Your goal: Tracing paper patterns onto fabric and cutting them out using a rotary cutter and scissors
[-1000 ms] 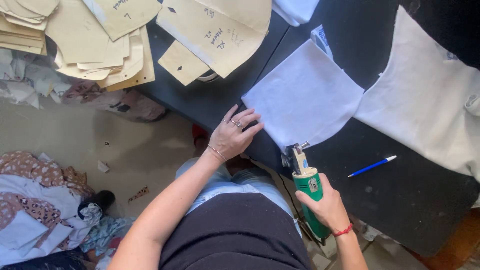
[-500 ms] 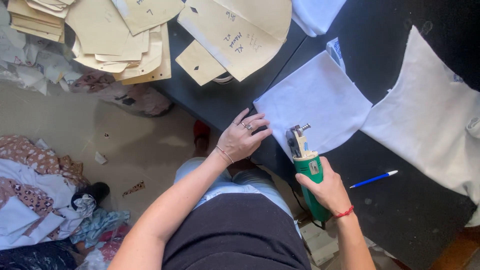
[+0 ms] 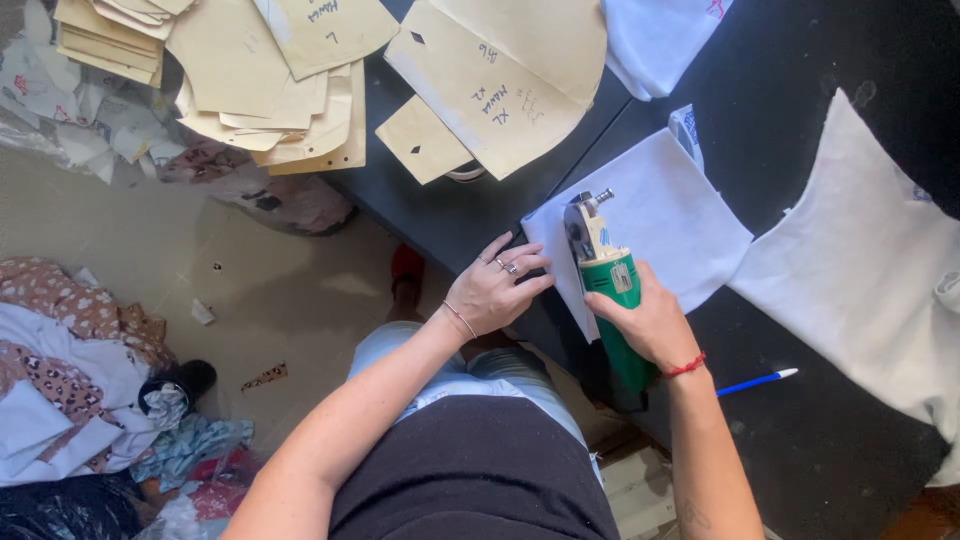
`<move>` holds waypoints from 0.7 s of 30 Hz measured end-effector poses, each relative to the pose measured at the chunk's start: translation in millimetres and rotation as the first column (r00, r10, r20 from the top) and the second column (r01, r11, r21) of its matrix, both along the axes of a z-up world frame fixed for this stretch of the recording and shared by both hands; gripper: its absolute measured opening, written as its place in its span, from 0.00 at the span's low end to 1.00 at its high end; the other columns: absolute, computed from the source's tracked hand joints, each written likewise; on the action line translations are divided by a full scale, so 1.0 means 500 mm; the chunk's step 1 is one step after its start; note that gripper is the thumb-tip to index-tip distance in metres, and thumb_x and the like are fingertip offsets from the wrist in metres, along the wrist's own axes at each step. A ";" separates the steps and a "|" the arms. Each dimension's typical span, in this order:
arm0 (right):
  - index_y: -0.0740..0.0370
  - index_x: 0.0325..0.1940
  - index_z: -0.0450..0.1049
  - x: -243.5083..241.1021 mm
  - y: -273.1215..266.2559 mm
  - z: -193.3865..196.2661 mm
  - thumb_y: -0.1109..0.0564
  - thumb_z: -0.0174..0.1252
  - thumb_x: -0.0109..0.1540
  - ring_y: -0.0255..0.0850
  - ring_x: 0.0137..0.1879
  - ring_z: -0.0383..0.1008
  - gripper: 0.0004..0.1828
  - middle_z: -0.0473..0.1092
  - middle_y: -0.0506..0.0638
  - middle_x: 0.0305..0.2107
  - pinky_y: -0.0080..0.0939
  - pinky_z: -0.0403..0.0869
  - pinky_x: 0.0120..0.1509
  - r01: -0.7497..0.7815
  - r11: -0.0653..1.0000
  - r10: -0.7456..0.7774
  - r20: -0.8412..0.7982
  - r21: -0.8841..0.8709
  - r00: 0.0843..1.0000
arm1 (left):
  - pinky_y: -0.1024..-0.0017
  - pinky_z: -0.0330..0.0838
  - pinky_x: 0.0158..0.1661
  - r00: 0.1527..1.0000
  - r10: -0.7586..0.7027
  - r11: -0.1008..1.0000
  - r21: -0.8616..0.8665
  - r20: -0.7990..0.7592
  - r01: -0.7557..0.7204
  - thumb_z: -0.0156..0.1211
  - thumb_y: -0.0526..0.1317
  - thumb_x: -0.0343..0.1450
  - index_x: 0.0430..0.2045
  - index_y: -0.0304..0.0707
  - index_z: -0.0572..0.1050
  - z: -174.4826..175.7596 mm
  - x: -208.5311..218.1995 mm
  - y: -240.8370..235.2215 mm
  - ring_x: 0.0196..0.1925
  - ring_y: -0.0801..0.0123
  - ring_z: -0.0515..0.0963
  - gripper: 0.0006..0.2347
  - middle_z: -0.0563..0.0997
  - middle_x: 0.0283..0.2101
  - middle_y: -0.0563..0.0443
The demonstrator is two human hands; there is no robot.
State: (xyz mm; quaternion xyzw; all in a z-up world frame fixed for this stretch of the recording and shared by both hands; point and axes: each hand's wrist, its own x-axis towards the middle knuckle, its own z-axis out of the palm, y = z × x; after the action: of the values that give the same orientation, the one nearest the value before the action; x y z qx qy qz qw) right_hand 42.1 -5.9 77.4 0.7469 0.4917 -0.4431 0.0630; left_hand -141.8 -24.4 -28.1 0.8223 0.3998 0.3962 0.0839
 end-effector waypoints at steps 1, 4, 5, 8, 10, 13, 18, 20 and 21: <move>0.59 0.44 0.62 -0.004 0.009 -0.003 0.36 0.58 0.44 0.60 0.45 0.67 0.34 0.68 0.66 0.32 0.54 0.65 0.46 -0.007 1.000 0.007 -0.004 0.023 1.000 | 0.63 0.60 0.52 1.000 0.002 1.000 0.005 0.011 -0.002 0.44 0.37 0.65 0.29 0.48 0.70 -0.001 0.000 0.000 0.48 0.69 0.71 0.06 0.71 0.39 0.56; 0.58 0.43 0.62 -0.013 0.041 -0.024 0.35 0.60 0.43 0.58 0.43 0.68 0.34 0.68 0.64 0.31 0.54 0.65 0.45 -0.013 0.996 0.016 -0.031 0.089 0.999 | 0.63 0.60 0.52 1.000 0.006 1.000 0.011 0.020 -0.006 0.44 0.37 0.65 0.27 0.48 0.70 -0.003 -0.001 0.001 0.48 0.69 0.71 0.05 0.71 0.39 0.56; 0.58 0.43 0.63 -0.014 0.048 -0.031 0.36 0.60 0.42 0.58 0.43 0.68 0.34 0.68 0.64 0.30 0.54 0.65 0.44 -0.004 0.992 0.011 -0.049 0.129 0.999 | 0.62 0.59 0.52 1.000 0.001 1.000 0.009 0.024 -0.002 0.44 0.37 0.64 0.26 0.48 0.69 -0.003 0.001 0.000 0.48 0.69 0.71 0.05 0.71 0.39 0.56; 0.53 0.43 0.63 -0.037 0.051 -0.026 0.41 0.63 0.41 0.54 0.41 0.69 0.31 0.69 0.58 0.29 0.51 0.67 0.43 0.080 0.957 -0.052 -0.106 0.280 0.993 | 0.62 0.59 0.52 0.999 -0.024 1.000 0.014 0.027 0.023 0.44 0.37 0.65 0.24 0.47 0.69 -0.007 -0.001 0.000 0.48 0.67 0.71 0.04 0.71 0.40 0.55; 0.54 0.43 0.63 -0.004 0.002 0.001 0.42 0.63 0.41 0.53 0.41 0.68 0.32 0.68 0.59 0.30 0.51 0.66 0.43 0.154 0.935 -0.120 -0.124 0.321 0.985 | 0.62 0.59 0.52 0.999 -0.029 0.999 0.030 0.030 0.028 0.44 0.37 0.65 0.25 0.47 0.69 0.007 0.001 0.003 0.48 0.68 0.71 0.04 0.72 0.42 0.54; 0.56 0.44 0.63 0.082 -0.100 -0.009 0.45 0.65 0.41 0.51 0.40 0.67 0.33 0.67 0.59 0.31 0.49 0.65 0.43 0.288 0.841 -0.266 -0.113 0.457 0.957 | 0.63 0.59 0.52 0.999 -0.030 0.999 0.038 0.021 0.029 0.46 0.37 0.64 0.27 0.45 0.70 0.014 -0.004 0.011 0.47 0.68 0.71 0.05 0.72 0.43 0.53; 0.62 0.43 0.64 0.213 -0.262 0.001 0.47 0.64 0.45 0.43 0.36 0.66 0.28 0.66 0.52 0.30 0.41 0.63 0.41 0.287 0.668 -0.530 0.168 0.686 0.831 | 0.56 0.57 0.53 0.989 -0.133 0.986 -0.089 0.063 0.138 0.57 0.36 0.60 0.26 0.37 0.75 0.083 -0.014 0.019 0.43 0.65 0.73 0.05 0.76 0.35 0.53; 0.65 0.50 0.64 0.273 -0.337 -0.025 0.45 0.64 0.45 0.60 0.41 0.67 0.35 0.68 0.62 0.36 0.54 0.63 0.40 0.312 0.661 -0.690 0.390 0.683 0.609 | 0.59 0.61 0.51 0.984 -0.068 0.976 -0.195 0.167 0.101 0.56 0.38 0.61 0.17 0.38 0.66 0.116 0.007 0.030 0.22 0.69 0.71 0.06 0.71 0.19 0.53; 0.65 0.50 0.64 0.286 -0.361 -0.030 0.45 0.64 0.45 0.60 0.41 0.67 0.35 0.68 0.62 0.36 0.54 0.63 0.40 0.321 0.656 -0.698 0.389 0.683 0.601 | 0.59 0.61 0.51 0.983 -0.081 0.974 -0.194 0.167 0.113 0.56 0.38 0.61 0.17 0.38 0.66 0.114 0.036 0.057 0.22 0.69 0.71 0.06 0.71 0.19 0.53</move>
State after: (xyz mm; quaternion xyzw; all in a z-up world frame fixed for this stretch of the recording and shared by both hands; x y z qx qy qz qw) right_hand 185.3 -186.4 62.4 0.9455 0.2982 -0.0072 -0.1304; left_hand -124.0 3.9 28.7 0.7940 0.3896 0.4125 0.2180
